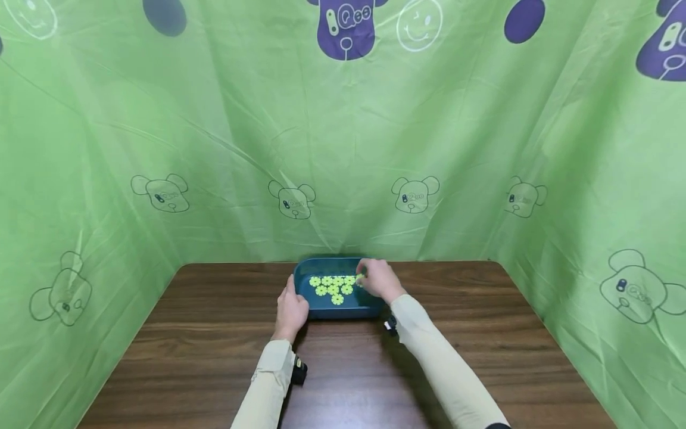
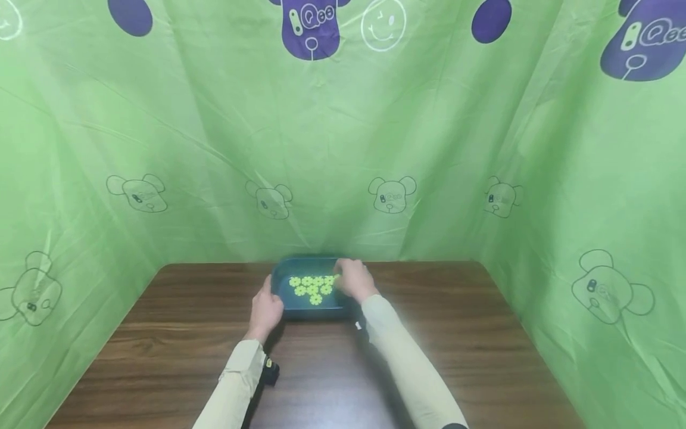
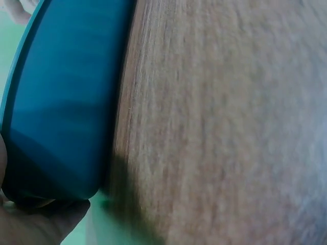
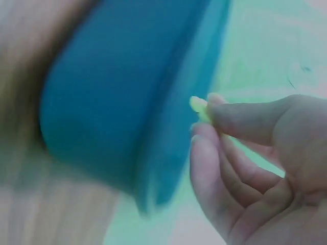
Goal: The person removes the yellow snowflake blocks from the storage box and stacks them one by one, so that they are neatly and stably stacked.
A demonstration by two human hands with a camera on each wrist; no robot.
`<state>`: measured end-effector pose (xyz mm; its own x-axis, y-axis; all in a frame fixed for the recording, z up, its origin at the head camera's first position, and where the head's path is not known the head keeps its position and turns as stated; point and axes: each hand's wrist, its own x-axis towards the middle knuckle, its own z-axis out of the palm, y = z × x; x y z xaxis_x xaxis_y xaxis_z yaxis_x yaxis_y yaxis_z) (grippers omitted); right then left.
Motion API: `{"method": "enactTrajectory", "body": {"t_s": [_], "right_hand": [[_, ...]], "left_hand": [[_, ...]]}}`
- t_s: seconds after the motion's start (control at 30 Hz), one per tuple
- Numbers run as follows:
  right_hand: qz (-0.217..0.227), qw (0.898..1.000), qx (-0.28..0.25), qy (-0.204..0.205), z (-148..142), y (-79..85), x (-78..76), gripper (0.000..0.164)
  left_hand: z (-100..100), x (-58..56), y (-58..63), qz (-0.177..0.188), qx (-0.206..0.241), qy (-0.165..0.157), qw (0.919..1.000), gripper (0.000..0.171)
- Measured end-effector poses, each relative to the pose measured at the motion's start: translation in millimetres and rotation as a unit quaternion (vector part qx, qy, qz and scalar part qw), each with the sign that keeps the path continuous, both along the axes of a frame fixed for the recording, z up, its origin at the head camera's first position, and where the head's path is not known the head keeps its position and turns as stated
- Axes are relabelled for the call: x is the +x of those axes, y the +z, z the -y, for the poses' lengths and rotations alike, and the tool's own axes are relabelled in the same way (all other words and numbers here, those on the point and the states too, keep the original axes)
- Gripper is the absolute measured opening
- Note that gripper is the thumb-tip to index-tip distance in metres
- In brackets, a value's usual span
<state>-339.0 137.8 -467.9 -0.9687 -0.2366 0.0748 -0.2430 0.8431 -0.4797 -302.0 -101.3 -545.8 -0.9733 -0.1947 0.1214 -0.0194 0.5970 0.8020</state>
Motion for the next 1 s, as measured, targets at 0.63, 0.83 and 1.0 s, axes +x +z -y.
{"method": "enactTrajectory", "body": {"t_s": [0.63, 0.83, 1.0], "right_hand": [[0.075, 0.992, -0.050, -0.085, -141, -21.2, 5.6, 0.025], [0.111, 0.984, -0.105, -0.096, -152, -45.2, 8.7, 0.020], [0.070, 0.992, -0.066, -0.085, -157, -58.4, 7.0, 0.015]], "left_hand": [[3, 1.1, 1.5, -0.006, 0.002, 0.005, 1.0000, 0.066], [3, 0.5, 2.8, -0.004, 0.006, 0.002, 1.0000, 0.067], [1, -0.4, 2.0, -0.002, 0.009, 0.000, 1.0000, 0.067]]}}
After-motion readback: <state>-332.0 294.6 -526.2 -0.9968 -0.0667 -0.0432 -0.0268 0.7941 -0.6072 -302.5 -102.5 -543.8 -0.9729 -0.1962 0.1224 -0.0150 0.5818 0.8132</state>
